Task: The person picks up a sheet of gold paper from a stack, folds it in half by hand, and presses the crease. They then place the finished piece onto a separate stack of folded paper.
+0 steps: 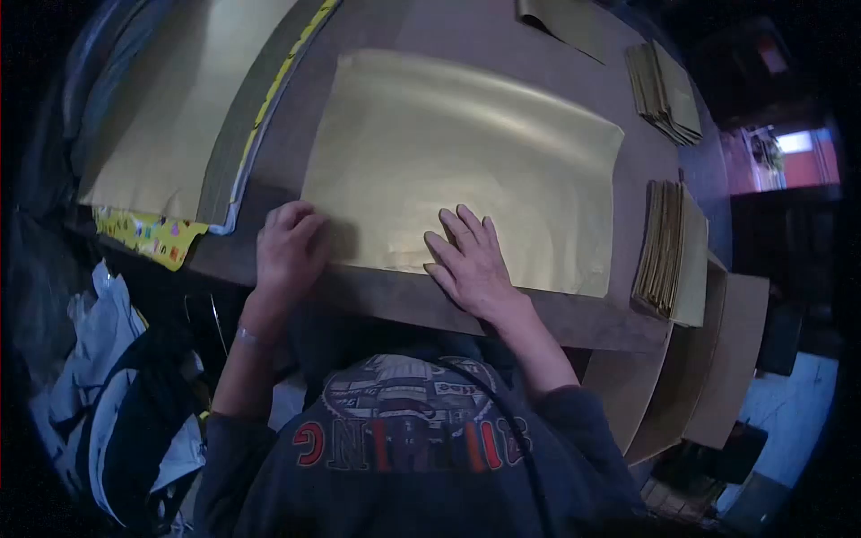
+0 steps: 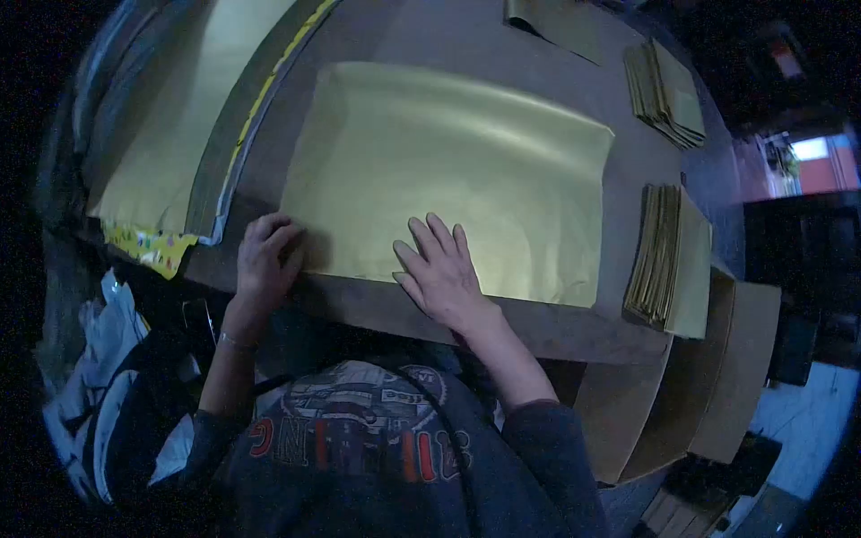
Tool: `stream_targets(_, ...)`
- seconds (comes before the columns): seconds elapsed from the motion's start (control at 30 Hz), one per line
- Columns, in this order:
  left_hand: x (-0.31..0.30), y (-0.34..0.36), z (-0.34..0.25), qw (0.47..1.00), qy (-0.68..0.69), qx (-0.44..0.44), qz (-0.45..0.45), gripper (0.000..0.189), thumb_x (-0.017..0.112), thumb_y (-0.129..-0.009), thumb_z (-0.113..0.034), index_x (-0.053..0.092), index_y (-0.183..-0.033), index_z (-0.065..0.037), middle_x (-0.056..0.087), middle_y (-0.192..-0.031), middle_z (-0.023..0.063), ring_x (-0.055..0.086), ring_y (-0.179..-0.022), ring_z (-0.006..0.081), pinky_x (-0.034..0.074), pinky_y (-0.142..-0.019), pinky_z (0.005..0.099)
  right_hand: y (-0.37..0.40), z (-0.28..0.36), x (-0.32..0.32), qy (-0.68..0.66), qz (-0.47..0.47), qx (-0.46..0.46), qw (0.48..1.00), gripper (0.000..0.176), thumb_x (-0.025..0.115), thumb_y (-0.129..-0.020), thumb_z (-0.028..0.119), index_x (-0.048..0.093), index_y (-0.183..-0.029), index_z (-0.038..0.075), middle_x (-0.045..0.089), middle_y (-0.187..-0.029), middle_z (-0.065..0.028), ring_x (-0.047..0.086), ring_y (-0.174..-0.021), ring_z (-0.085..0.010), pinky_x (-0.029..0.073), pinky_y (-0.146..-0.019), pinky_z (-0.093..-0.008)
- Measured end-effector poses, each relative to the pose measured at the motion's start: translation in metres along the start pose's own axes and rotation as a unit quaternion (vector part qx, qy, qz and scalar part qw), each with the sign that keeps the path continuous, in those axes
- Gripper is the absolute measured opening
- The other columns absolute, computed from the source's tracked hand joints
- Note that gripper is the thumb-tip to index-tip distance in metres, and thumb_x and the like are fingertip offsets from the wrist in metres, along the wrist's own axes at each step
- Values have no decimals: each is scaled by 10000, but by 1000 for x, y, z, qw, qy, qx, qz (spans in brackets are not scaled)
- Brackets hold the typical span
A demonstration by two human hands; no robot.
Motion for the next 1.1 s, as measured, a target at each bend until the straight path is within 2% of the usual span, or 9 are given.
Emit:
stream_targets(0.23,4,-19,-24,999,-13,23,38,285,677,-748,-119,649,-1031,-103,581,-1132,94,535,-1089,320,452,-875,443,-29,-80,-26,111,-70,135,982,455,578,-887,326,499,-1246,57,415,-1358,-183,320,-1332,-379,295,-1050,-549)
stream_targets(0.3,29,-26,-33,997,26,59,52,330,677,-770,-144,627,-1094,-110,537,-1252,128,490,-1193,353,407,-949,514,-56,-67,-5,60,33,56,996,524,503,-936,388,436,-1346,68,333,-1464,-200,230,-1408,-386,233,-1116,-557)
stream_targets(0.4,50,-26,-54,989,-40,103,101,466,648,-826,-186,554,-1281,-145,388,-1451,166,334,-1364,408,273,-1032,669,-81,-75,3,39,25,-2,999,526,471,-954,411,452,-1365,83,305,-1494,-198,202,-1428,-379,203,-1134,-565)
stream_targets(0.53,49,-26,-53,982,-74,93,150,507,643,-826,-195,535,-1319,-149,376,-1463,180,320,-1369,417,266,-1035,673,-93,-175,-28,80,-23,141,986,512,385,-973,396,446,-1373,82,273,-1521,-178,142,-1459,-330,164,-1164,-535)
stream_targets(0.63,50,-29,-50,979,-63,77,176,520,647,-824,-209,529,-1327,-148,362,-1470,199,315,-1368,431,251,-1040,673,-63,-263,-62,152,-100,290,939,509,417,-961,387,439,-1371,87,282,-1511,-173,167,-1443,-337,178,-1130,-589)
stream_targets(0.77,56,-65,-62,968,3,119,220,556,666,-814,-227,514,-1344,-157,351,-1477,204,293,-1382,435,236,-1058,658,-42,-278,-80,207,-194,376,882,482,470,-939,359,461,-1348,103,304,-1485,-181,206,-1411,-378,190,-1091,-641)
stream_targets(0.97,119,-191,-89,954,-26,228,192,554,661,-844,-305,505,-1355,-156,309,-1520,164,263,-1408,406,227,-1084,626,-92,-182,-43,70,-101,37,992,433,511,-927,353,517,-1274,94,398,-1414,-188,262,-1399,-379,226,-1113,-582)
stream_targets(1.03,136,-212,-73,957,-49,221,180,544,647,-861,-327,503,-1357,-154,296,-1530,153,258,-1411,399,225,-1091,618,-84,-209,-60,102,-170,105,975,434,513,-926,347,520,-1276,90,408,-1411,-185,277,-1391,-374,243,-1108,-565)
stream_targets(1.1,138,-241,-13,992,-59,86,78,515,612,-892,-350,507,-1353,-144,308,-1517,184,272,-1398,406,246,-1107,569,-60,-262,-83,93,-310,254,911,454,509,-928,348,514,-1296,81,455,-1380,-191,331,-1359,-371,275,-1095,-529)
Point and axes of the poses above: each hand's wrist, its own y-axis away from the middle knuckle, its own x-axis out of the palm, z = x × y, the point moved 4 cm from there along -y, towards the middle knuckle
